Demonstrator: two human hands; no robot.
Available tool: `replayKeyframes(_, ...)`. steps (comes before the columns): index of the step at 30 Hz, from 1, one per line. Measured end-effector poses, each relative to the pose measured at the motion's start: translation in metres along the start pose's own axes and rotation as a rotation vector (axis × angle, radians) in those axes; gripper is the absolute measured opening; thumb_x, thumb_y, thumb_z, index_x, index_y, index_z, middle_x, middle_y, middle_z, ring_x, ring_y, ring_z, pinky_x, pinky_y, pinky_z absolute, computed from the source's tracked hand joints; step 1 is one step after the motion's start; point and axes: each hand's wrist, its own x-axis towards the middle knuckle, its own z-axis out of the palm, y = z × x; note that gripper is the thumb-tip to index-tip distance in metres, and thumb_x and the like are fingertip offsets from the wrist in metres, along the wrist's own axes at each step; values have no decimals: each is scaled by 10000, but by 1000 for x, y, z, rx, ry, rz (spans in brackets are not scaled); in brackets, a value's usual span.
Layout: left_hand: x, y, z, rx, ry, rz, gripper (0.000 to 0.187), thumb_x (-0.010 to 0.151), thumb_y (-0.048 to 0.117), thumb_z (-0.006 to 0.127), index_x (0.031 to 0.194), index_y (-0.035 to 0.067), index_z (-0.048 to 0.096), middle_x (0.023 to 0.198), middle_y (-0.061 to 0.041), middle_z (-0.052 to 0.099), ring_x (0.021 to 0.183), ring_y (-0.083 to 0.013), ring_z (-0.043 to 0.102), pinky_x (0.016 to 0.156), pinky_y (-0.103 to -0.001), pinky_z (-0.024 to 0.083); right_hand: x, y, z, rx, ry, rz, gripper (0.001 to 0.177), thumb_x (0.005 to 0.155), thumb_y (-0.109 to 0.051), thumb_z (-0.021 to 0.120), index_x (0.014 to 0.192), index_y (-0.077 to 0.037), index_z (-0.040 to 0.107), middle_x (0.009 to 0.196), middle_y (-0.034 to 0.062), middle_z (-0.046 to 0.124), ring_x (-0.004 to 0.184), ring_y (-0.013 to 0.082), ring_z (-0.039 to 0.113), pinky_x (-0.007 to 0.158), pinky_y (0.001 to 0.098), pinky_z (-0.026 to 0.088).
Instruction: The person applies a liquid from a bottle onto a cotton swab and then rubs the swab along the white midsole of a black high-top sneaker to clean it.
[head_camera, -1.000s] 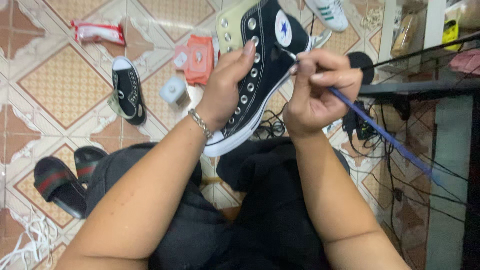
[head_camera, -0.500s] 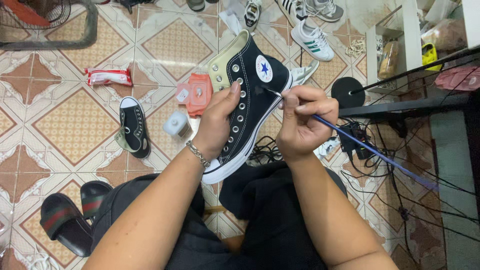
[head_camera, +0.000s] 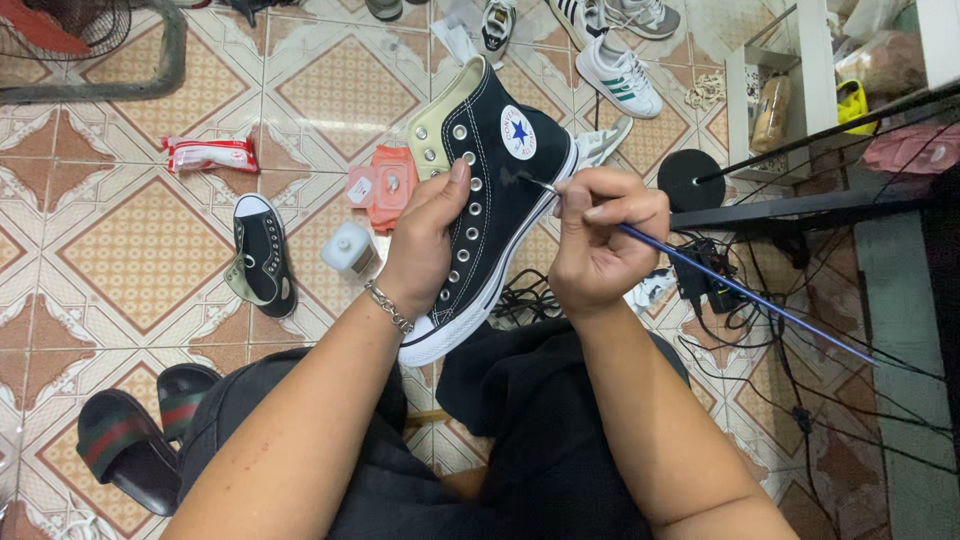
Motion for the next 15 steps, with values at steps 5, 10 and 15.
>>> replayKeyframes(5, 6, -25, -18, -4, 9, 3, 531, 1302, 424, 602, 897, 147, 806, 834, -52, 757, 875, -162, 751, 941, -333, 647, 1, -1, 2, -25, -7, -19, 373, 1176, 135, 802, 1041, -60, 514, 1035, 272, 816, 700, 221, 757, 665, 301, 618)
replayKeyframes(10, 3, -16, -12, 31, 15, 14, 501, 1295, 415, 616, 962, 118, 843, 909, -84, 815, 971, -174, 781, 1031, -344, 639, 2, -4, 2, -19, 7, -13, 354, 1177, 95, 802, 1045, -71, 518, 1024, 257, 808, 715, 228, 742, 668, 303, 608)
replayKeyframes(15, -4, -50, -50, 186, 95, 109, 314, 1261, 237, 726, 1392, 8, 894, 1402, -190, 854, 1404, -279, 721, 1364, -523, 516, 3, -5, -11, -52, 86, 50, 364, 1184, 25, 816, 1058, -116, 505, 993, 209, 802, 714, 205, 722, 670, 272, 582)
